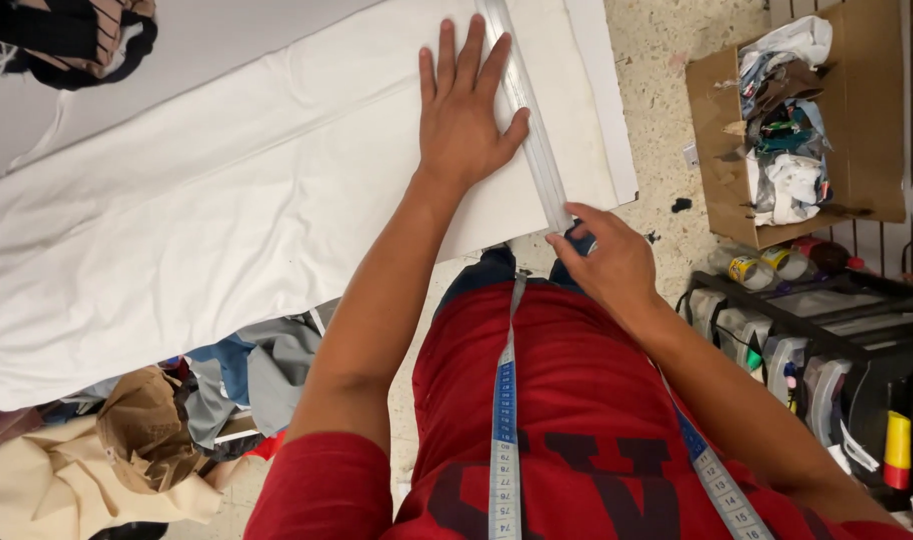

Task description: The person is measuring and marking a white garment on a workbench using a measuring tape and tailor's chalk.

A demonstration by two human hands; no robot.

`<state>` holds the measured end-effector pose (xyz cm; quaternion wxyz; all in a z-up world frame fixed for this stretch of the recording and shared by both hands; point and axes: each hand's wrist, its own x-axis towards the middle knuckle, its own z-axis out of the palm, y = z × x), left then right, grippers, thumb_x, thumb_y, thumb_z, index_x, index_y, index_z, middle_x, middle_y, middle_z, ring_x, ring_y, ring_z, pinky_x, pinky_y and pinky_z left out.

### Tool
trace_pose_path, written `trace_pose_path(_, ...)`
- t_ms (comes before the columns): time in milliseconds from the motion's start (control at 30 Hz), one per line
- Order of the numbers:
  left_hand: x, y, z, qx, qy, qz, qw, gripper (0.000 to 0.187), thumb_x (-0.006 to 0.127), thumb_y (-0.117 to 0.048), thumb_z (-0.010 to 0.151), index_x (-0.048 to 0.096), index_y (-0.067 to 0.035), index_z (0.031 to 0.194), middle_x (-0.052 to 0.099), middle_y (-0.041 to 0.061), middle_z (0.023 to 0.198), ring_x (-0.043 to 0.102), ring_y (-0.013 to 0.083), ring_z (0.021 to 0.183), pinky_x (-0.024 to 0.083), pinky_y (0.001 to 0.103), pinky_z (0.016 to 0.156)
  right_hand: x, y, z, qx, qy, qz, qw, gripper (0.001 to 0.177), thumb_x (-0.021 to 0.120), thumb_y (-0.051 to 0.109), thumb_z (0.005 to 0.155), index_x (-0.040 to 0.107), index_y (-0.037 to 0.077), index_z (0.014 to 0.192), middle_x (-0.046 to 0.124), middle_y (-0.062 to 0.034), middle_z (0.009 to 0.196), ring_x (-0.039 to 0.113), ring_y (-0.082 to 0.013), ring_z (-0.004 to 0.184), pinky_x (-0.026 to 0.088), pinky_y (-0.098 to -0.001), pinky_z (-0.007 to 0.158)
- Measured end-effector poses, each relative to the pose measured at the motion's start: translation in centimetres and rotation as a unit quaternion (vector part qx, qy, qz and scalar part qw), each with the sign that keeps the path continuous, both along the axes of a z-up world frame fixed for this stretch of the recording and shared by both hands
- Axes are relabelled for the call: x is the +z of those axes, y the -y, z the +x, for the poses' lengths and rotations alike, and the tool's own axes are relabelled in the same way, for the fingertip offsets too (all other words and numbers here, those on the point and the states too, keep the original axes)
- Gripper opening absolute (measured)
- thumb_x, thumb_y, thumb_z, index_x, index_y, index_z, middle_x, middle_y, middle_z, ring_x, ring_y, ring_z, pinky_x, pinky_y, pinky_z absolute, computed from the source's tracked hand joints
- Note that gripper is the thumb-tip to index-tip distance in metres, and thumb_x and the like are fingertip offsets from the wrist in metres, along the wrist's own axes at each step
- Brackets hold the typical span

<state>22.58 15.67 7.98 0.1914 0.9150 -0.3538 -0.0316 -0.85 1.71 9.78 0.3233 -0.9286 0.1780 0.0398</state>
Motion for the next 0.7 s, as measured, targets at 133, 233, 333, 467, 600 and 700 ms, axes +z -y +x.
trace_pose_path(133, 0.4, 0.5, 0.2, 0.000, -0.006, 0.023, 1.000, 0.086, 0.070, -0.052, 0.096, 0.035, -0.012, 0.164, 0.018, 0.012, 0.171, 0.005, 0.0381, 0.158, 0.006, 0.060, 0.131, -0.1, 0.1, 0.3, -0.021, 0.075, -0.011, 0.997, 0.047, 0.083, 0.041, 0.091, 0.074, 0.010, 0.125, 0.073, 0.0004, 0.091, 0.069, -0.0183, 0.088, 0.055, -0.0365, 0.072)
trace_pose_path(233, 1.0, 0.7, 0.4, -0.005, -0.020, 0.045, 0.999, 0.090, 0.070, -0.054, 0.095, 0.032, -0.011, 0.165, 0.016, 0.011, 0.171, 0.003, 0.0388, 0.158, 0.004, 0.059, 0.131, -0.1, -0.1, 0.4, -0.026, 0.084, -0.009, 0.996, 0.045, 0.083, 0.038, 0.092, 0.073, 0.008, 0.124, 0.072, -0.0005, 0.089, 0.069, -0.0185, 0.084, 0.055, -0.0363, 0.072)
trace_pose_path(333, 0.9, 0.6, 0.4, -0.006, -0.023, 0.054, 0.998, 0.092, 0.069, -0.057, 0.095, 0.031, -0.012, 0.166, 0.015, 0.010, 0.171, 0.003, 0.0387, 0.158, 0.003, 0.059, 0.130, 0.1, -0.4, 0.5, -0.033, 0.077, 0.004, 0.996, 0.043, 0.081, 0.036, 0.094, 0.071, 0.008, 0.126, 0.071, -0.0008, 0.089, 0.068, -0.0180, 0.082, 0.054, -0.0354, 0.069)
trace_pose_path(467, 1.3, 0.8, 0.5, -0.007, -0.035, 0.067, 0.997, 0.094, 0.065, -0.060, 0.093, 0.029, -0.013, 0.167, 0.014, 0.008, 0.172, 0.002, 0.0381, 0.158, 0.001, 0.059, 0.130, -0.4, -0.5, 0.4, -0.016, 0.108, -0.012, 0.994, 0.042, 0.084, 0.032, 0.093, 0.072, 0.008, 0.125, 0.072, -0.0003, 0.089, 0.068, -0.0173, 0.080, 0.054, -0.0342, 0.068)
trace_pose_path(600, 1.3, 0.6, 0.5, -0.014, -0.027, 0.062, 0.998, 0.094, 0.066, -0.059, 0.093, 0.029, -0.013, 0.167, 0.013, 0.007, 0.172, 0.003, 0.0382, 0.159, 0.001, 0.059, 0.130, -0.3, -0.5, 0.5, -0.009, 0.117, -0.017, 0.993, 0.043, 0.085, 0.033, 0.092, 0.072, 0.008, 0.125, 0.071, -0.0005, 0.087, 0.067, -0.0179, 0.079, 0.054, -0.0350, 0.065)
trace_pose_path(700, 1.8, 0.8, 0.6, -0.015, -0.026, 0.056, 0.998, 0.094, 0.068, -0.057, 0.092, 0.031, -0.012, 0.166, 0.015, 0.009, 0.172, 0.004, 0.0388, 0.158, 0.002, 0.060, 0.129, 0.2, -0.5, 0.7, -0.038, 0.049, 0.007, 0.998, 0.044, 0.081, 0.038, 0.092, 0.072, 0.012, 0.126, 0.071, 0.0015, 0.088, 0.068, -0.0176, 0.082, 0.054, -0.0356, 0.070)
